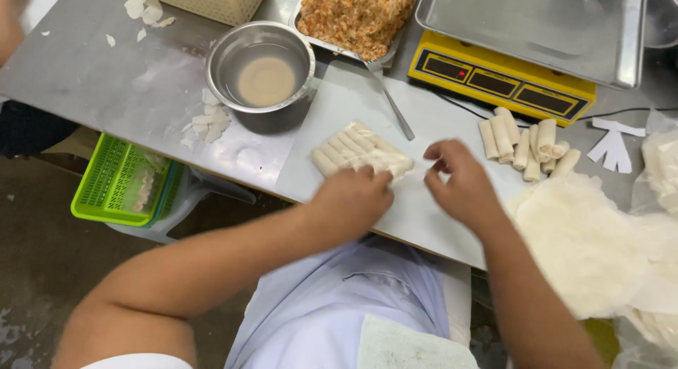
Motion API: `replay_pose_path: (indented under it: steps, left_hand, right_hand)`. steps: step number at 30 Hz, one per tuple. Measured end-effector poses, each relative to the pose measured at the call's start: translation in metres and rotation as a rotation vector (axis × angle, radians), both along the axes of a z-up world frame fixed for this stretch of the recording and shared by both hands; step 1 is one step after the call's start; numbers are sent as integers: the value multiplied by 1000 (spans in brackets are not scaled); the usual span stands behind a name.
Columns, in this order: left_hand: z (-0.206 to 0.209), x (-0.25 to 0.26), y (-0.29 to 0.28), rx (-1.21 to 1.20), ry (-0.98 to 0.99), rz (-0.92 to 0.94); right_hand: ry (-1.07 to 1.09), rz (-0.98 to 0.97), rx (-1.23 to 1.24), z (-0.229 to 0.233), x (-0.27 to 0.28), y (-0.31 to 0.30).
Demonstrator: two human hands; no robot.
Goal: The person places spring rolls into a plastic bag, seals the bag by hand, and then repeats the process by opening another bag and filling it with spring rolls.
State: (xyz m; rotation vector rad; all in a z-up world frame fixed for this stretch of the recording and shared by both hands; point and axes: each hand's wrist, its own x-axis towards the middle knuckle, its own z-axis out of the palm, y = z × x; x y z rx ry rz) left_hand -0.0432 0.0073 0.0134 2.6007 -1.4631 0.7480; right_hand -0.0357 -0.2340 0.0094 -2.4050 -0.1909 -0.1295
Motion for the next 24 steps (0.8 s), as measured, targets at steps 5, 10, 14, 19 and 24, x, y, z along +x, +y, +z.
replay_pose_path:
  steps: [5,10,14,19,24]
  left_hand:
    - [133,45,7,-38,43,-93]
    - [174,38,-14,-338,320,-344]
    - [116,30,-42,-410,686,-310]
    - [85,27,-61,-472,994,-314]
    - [86,23,-66,-564,1081,-408]
  right_hand:
    - [-7,58,15,143,-5,-15]
    - [-125,4,-326,210,-41,-36]
    - [135,-146,-366,177,-53,-43]
    - [188,-58,-424,154,-67,-68]
    - [-46,266,-541,122,-66,-48]
